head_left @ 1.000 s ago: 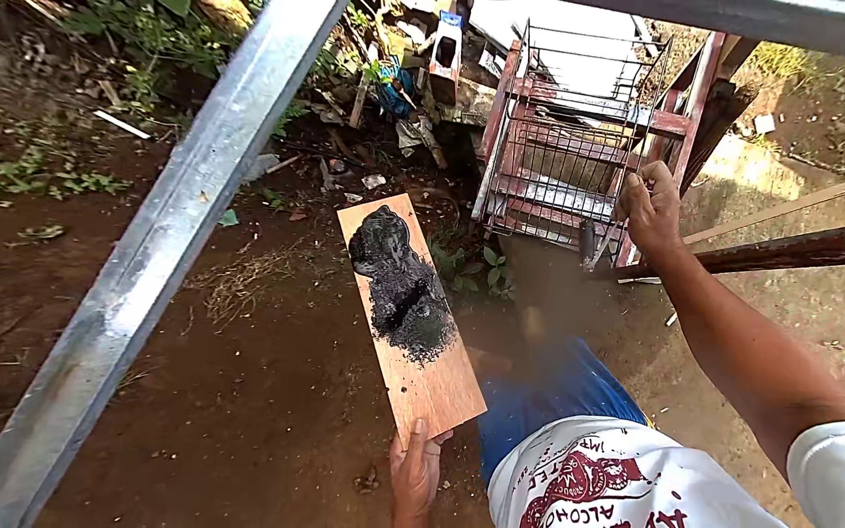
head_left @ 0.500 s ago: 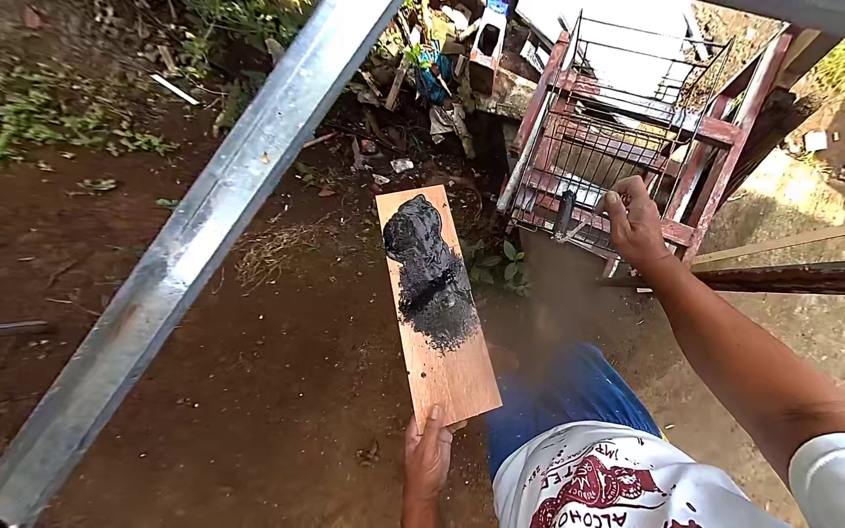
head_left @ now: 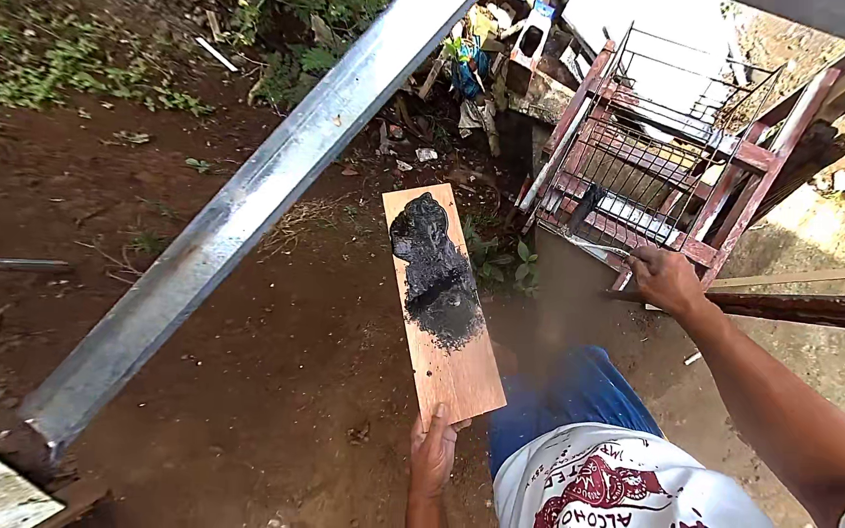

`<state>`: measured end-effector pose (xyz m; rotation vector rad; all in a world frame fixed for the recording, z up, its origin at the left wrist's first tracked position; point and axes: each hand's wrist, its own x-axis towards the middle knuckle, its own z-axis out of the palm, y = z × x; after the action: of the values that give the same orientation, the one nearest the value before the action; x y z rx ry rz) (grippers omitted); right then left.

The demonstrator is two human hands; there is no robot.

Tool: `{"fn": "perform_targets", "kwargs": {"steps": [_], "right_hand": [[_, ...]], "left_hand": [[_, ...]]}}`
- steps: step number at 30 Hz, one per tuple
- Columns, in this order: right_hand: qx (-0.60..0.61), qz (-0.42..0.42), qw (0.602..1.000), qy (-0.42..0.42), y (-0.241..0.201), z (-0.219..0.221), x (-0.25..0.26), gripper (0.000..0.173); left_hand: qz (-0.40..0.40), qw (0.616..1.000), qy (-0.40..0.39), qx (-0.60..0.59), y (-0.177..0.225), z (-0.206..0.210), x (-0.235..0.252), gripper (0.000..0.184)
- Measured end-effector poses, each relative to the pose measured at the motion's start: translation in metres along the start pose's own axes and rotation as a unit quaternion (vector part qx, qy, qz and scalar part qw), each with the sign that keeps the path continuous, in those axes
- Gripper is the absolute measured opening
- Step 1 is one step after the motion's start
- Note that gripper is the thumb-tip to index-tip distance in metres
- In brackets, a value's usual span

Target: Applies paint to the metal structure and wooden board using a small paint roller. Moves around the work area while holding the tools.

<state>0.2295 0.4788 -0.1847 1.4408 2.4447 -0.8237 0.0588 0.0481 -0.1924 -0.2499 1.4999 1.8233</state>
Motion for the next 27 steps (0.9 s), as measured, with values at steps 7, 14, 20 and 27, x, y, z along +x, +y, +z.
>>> {"fn": "perform_targets", "kwargs": {"steps": [7, 14, 20, 27], "right_hand": [[-0.031, -0.067, 0.991, -0.11, -0.044, 0.019, 0.064, 0.034], [0.412, 0.139, 0.881, -0.185, -0.025, 0.018, 0.101, 0.024], [0.659, 0.307, 0.649, -0.224, -0.008, 0.031, 0.101, 0.023], [0.636, 0.037, 0.752, -0.168, -0.007, -0.011, 0.08, 0.024]], "left_hand": [[0.0, 1.0, -0.003, 0.001, -0.003, 0.001, -0.001, 0.044], [0.003, 1.0, 0.006, -0.006, -0.006, -0.008, -0.012, 0.047], [0.005, 1.0, 0.026, -0.009, -0.004, -0.006, -0.011, 0.047], [0.011, 1.0, 0.021, -0.009, -0.001, -0.002, -0.01, 0.052]]}}
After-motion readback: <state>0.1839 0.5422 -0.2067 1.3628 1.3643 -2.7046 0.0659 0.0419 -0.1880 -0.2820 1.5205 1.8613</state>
